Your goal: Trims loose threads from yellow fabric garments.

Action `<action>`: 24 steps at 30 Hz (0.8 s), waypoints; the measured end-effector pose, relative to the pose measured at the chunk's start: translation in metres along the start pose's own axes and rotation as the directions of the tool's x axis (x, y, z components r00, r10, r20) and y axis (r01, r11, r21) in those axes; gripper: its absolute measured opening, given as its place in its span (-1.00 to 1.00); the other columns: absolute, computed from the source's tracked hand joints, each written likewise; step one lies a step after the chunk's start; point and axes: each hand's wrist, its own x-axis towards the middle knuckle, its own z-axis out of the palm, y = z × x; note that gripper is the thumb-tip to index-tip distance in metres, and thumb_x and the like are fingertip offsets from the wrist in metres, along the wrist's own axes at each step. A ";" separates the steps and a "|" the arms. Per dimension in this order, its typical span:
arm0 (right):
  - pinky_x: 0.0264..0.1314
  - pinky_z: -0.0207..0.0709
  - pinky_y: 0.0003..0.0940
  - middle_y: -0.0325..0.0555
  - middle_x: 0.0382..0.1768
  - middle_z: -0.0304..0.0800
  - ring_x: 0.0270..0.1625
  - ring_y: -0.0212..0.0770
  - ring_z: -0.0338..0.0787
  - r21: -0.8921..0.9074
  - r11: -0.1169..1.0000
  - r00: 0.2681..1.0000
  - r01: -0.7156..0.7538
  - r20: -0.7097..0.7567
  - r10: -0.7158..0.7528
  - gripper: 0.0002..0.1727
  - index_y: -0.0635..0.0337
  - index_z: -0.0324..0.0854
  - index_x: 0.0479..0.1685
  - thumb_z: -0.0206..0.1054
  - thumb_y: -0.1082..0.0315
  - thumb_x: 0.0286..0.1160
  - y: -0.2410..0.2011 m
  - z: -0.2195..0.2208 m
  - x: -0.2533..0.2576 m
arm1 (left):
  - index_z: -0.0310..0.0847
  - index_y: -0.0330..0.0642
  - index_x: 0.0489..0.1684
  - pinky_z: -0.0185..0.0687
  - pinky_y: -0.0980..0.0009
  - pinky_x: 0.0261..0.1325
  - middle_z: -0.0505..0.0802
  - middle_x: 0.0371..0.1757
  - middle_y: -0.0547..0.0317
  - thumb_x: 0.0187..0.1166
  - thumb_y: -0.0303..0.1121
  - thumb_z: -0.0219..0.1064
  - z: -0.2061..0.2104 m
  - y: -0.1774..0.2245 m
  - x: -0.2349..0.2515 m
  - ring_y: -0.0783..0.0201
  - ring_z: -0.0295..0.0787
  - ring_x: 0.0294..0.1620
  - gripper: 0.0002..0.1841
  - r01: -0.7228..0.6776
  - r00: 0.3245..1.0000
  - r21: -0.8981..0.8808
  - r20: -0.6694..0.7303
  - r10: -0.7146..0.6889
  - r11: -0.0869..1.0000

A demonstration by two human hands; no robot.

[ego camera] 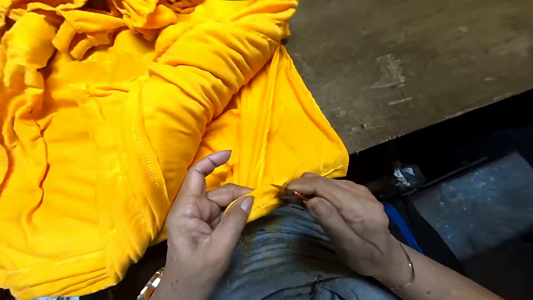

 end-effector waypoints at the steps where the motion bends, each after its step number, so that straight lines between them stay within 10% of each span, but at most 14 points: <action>1: -0.39 0.42 -0.78 -0.40 -0.38 0.62 -0.38 -0.66 0.54 0.125 0.989 0.997 -0.076 0.004 0.076 -0.59 0.24 0.70 0.00 0.11 0.07 0.82 -0.001 0.001 0.002 | 0.29 -0.25 0.63 0.77 0.57 -0.32 0.93 -0.24 0.09 0.48 -0.61 0.31 -0.002 0.001 0.000 0.36 0.87 -0.34 -0.37 -0.016 1.000 0.004 0.010 0.016 1.000; 5: -0.56 0.28 -0.80 -0.48 -0.49 0.57 -0.54 -0.66 0.41 0.273 0.932 0.970 -0.239 0.021 0.242 -0.65 0.16 0.73 0.02 0.61 0.23 0.31 -0.005 0.013 0.009 | 0.28 -0.25 0.64 0.83 0.52 -0.17 0.93 -0.17 0.11 0.52 -0.60 0.34 -0.008 0.004 0.000 0.32 0.90 -0.23 -0.37 -0.074 0.996 0.030 0.054 0.072 0.997; 10: -0.39 0.64 -0.65 -0.22 -0.40 0.79 -0.40 -0.47 0.71 0.391 0.907 0.986 -0.155 0.004 0.167 -0.89 0.31 0.78 -0.29 0.45 0.64 0.26 -0.006 0.017 0.006 | 0.34 -0.27 0.59 0.79 0.59 -0.23 0.93 -0.17 0.18 0.52 -0.60 0.33 -0.010 0.005 0.002 0.38 0.88 -0.26 -0.42 -0.149 0.987 0.132 0.081 0.139 0.980; 16: -0.29 0.51 -0.62 -0.21 -0.44 0.71 -0.33 -0.49 0.65 0.382 0.916 0.962 0.125 0.181 -0.207 -0.78 0.31 0.75 -0.30 0.21 0.44 0.58 0.002 -0.008 -0.017 | 0.44 -0.22 0.52 0.74 0.61 -0.32 0.93 -0.20 0.21 0.54 -0.55 0.32 -0.020 0.006 0.004 0.40 0.84 -0.33 -0.49 -0.141 0.988 0.246 0.089 0.123 0.959; 21: -0.36 0.53 -0.38 -0.24 -0.41 0.67 -0.34 -0.32 0.69 0.079 0.975 0.861 0.210 0.458 -0.222 -0.78 0.12 0.70 -0.23 0.15 0.29 0.66 -0.004 -0.012 -0.037 | 0.45 -0.19 0.52 0.68 0.60 -0.42 0.92 -0.26 0.17 0.53 -0.57 0.32 -0.018 0.012 0.004 0.38 0.80 -0.45 -0.49 -0.107 0.992 0.240 0.096 0.086 0.965; 24: -0.25 0.61 -0.43 -0.24 -0.27 0.69 -0.22 -0.35 0.70 -0.079 0.977 0.928 0.200 0.337 -0.163 -0.53 0.18 0.71 0.04 0.05 -0.02 0.83 -0.006 -0.018 -0.031 | 0.45 -0.19 0.52 0.68 0.60 -0.41 0.91 -0.27 0.17 0.55 -0.53 0.31 -0.016 0.015 0.006 0.38 0.79 -0.45 -0.50 -0.088 0.992 0.237 0.112 0.063 0.968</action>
